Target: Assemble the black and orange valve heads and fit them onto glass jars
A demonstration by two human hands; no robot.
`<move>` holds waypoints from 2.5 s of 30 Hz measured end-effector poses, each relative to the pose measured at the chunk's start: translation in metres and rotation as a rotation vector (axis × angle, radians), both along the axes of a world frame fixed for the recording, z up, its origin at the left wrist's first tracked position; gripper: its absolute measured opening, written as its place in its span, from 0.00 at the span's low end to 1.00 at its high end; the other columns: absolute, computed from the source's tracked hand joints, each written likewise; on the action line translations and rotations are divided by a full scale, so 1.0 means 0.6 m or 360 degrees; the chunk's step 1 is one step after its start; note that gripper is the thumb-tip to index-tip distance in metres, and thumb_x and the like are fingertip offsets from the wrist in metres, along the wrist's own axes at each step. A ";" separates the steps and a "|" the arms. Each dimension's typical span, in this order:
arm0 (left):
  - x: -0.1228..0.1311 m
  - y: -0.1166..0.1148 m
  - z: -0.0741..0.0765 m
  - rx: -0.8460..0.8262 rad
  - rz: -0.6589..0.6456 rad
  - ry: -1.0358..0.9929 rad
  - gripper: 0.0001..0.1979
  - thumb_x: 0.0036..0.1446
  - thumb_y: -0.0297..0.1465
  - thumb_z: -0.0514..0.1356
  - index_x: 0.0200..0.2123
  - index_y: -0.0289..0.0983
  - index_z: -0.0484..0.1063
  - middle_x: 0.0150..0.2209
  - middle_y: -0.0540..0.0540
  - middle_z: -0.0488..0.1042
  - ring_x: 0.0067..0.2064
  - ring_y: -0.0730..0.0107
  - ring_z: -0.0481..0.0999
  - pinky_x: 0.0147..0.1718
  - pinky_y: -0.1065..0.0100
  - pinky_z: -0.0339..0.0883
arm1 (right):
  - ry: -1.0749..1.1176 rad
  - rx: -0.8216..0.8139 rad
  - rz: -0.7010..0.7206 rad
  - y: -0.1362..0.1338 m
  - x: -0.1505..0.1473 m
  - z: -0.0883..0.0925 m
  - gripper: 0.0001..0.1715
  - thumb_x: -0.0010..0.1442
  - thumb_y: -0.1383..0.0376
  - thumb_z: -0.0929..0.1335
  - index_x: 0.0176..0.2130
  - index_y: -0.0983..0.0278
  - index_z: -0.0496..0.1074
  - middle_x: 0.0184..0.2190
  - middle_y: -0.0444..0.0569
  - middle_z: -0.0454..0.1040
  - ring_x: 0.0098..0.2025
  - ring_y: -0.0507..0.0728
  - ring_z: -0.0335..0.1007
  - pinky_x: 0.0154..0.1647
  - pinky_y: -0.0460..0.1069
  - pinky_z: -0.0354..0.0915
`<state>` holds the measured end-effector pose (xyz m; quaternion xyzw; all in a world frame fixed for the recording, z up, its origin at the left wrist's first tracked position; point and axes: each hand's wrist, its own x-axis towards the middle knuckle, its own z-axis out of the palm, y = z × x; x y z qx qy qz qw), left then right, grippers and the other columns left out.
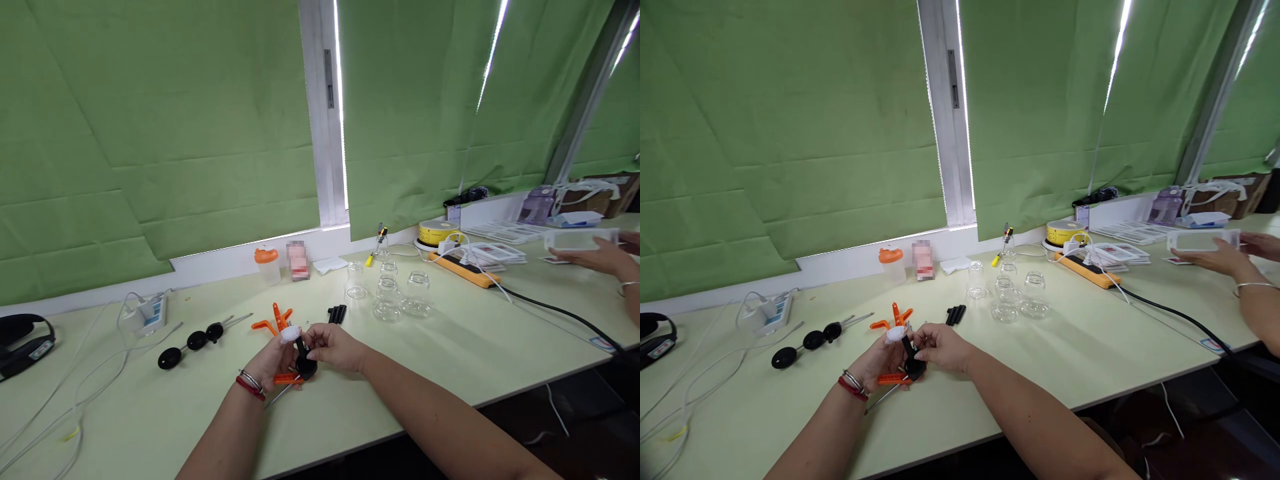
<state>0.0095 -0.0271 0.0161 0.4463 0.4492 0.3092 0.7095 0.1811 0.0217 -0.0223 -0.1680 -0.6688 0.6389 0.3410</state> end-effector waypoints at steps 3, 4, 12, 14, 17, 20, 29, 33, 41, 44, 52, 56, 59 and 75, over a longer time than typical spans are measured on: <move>-0.001 0.000 -0.003 -0.0004 0.0004 -0.0018 0.20 0.52 0.50 0.53 0.37 0.40 0.65 0.24 0.46 0.70 0.26 0.60 0.73 0.20 0.67 0.61 | -0.0016 -0.0003 -0.0007 -0.002 0.001 0.002 0.23 0.42 0.56 0.77 0.31 0.65 0.66 0.25 0.39 0.64 0.28 0.48 0.59 0.32 0.46 0.58; -0.001 -0.001 -0.004 -0.0007 0.0006 -0.0020 0.20 0.52 0.50 0.53 0.37 0.40 0.65 0.24 0.46 0.71 0.27 0.60 0.73 0.20 0.67 0.62 | -0.0019 -0.0003 -0.0010 -0.003 0.001 0.003 0.23 0.42 0.57 0.77 0.31 0.65 0.66 0.25 0.39 0.64 0.28 0.48 0.59 0.32 0.46 0.58; 0.002 -0.002 -0.002 0.0008 0.0038 -0.0051 0.21 0.54 0.49 0.54 0.40 0.40 0.68 0.23 0.46 0.70 0.25 0.61 0.72 0.19 0.67 0.61 | -0.0010 -0.0017 -0.0005 -0.003 0.001 0.003 0.21 0.43 0.58 0.77 0.31 0.65 0.66 0.27 0.40 0.66 0.29 0.49 0.62 0.34 0.47 0.59; 0.002 -0.002 -0.002 0.0003 0.0052 -0.0048 0.22 0.54 0.50 0.54 0.42 0.39 0.68 0.23 0.46 0.70 0.25 0.60 0.72 0.19 0.67 0.61 | -0.0009 -0.0004 -0.0005 -0.003 0.001 0.002 0.21 0.44 0.59 0.76 0.31 0.65 0.66 0.27 0.40 0.66 0.29 0.49 0.62 0.34 0.47 0.59; 0.001 -0.003 -0.004 -0.0002 0.0044 -0.0050 0.24 0.54 0.51 0.53 0.45 0.39 0.68 0.24 0.45 0.71 0.26 0.60 0.73 0.19 0.66 0.62 | -0.0017 -0.0004 -0.0011 -0.002 0.000 0.001 0.20 0.44 0.60 0.76 0.32 0.65 0.66 0.27 0.40 0.66 0.29 0.48 0.61 0.34 0.47 0.59; 0.000 -0.003 -0.005 0.0019 0.0029 -0.0063 0.23 0.55 0.51 0.52 0.43 0.39 0.69 0.24 0.45 0.71 0.25 0.62 0.73 0.19 0.67 0.63 | -0.0046 -0.0001 -0.0024 -0.002 0.000 0.001 0.20 0.45 0.61 0.76 0.33 0.65 0.66 0.27 0.41 0.67 0.29 0.48 0.61 0.34 0.47 0.59; 0.001 -0.005 -0.004 -0.0009 0.0049 -0.0038 0.23 0.55 0.51 0.52 0.43 0.39 0.69 0.24 0.46 0.70 0.26 0.62 0.72 0.20 0.67 0.62 | -0.0051 0.0007 -0.0057 -0.003 0.000 0.001 0.20 0.44 0.60 0.76 0.33 0.66 0.67 0.27 0.41 0.66 0.29 0.49 0.61 0.34 0.48 0.60; 0.003 -0.005 -0.003 0.0032 0.0067 -0.0007 0.24 0.52 0.48 0.55 0.46 0.37 0.67 0.24 0.47 0.69 0.27 0.60 0.71 0.23 0.65 0.61 | -0.0033 -0.0013 -0.0023 -0.001 0.000 -0.003 0.22 0.43 0.58 0.77 0.32 0.66 0.67 0.29 0.43 0.68 0.31 0.50 0.63 0.36 0.49 0.60; 0.008 -0.006 0.001 0.0054 0.0049 0.0027 0.25 0.54 0.46 0.53 0.50 0.36 0.64 0.25 0.48 0.68 0.27 0.62 0.69 0.29 0.59 0.62 | -0.0017 -0.0011 -0.0039 0.000 -0.001 -0.004 0.24 0.42 0.54 0.77 0.30 0.66 0.67 0.27 0.41 0.66 0.29 0.49 0.61 0.34 0.47 0.59; 0.008 -0.006 0.003 0.0037 0.0046 0.0033 0.25 0.53 0.47 0.53 0.49 0.37 0.63 0.25 0.48 0.68 0.28 0.62 0.70 0.28 0.60 0.63 | 0.0016 -0.0026 -0.0023 -0.001 0.000 -0.001 0.22 0.43 0.55 0.76 0.30 0.67 0.68 0.27 0.41 0.67 0.29 0.49 0.62 0.34 0.47 0.59; 0.004 -0.008 0.005 0.0024 0.0036 -0.0025 0.23 0.52 0.48 0.55 0.46 0.40 0.67 0.32 0.42 0.74 0.29 0.60 0.73 0.22 0.65 0.62 | -0.0022 -0.0067 -0.0071 -0.003 0.005 0.010 0.19 0.43 0.56 0.76 0.30 0.67 0.74 0.25 0.42 0.69 0.25 0.48 0.61 0.29 0.47 0.58; -0.001 -0.006 0.002 0.0016 0.0019 -0.0029 0.26 0.53 0.49 0.54 0.48 0.39 0.67 0.33 0.41 0.74 0.30 0.57 0.75 0.21 0.64 0.63 | -0.0001 -0.0071 -0.0084 -0.004 0.006 0.010 0.18 0.45 0.55 0.75 0.31 0.67 0.75 0.26 0.43 0.72 0.26 0.49 0.62 0.30 0.47 0.58; -0.003 -0.005 -0.002 0.0029 0.0005 -0.0074 0.24 0.55 0.50 0.53 0.46 0.39 0.67 0.34 0.40 0.75 0.30 0.58 0.75 0.20 0.66 0.63 | 0.0023 -0.0106 -0.0068 -0.005 0.005 0.009 0.19 0.45 0.56 0.76 0.33 0.67 0.75 0.27 0.44 0.72 0.28 0.50 0.64 0.32 0.47 0.59; -0.016 -0.003 0.000 -0.0034 -0.0084 -0.0359 0.31 0.52 0.55 0.53 0.48 0.38 0.68 0.32 0.40 0.76 0.31 0.53 0.77 0.24 0.61 0.66 | 0.0023 -0.0032 -0.0116 0.002 0.000 -0.004 0.23 0.45 0.55 0.76 0.39 0.66 0.75 0.31 0.44 0.71 0.28 0.48 0.61 0.33 0.48 0.61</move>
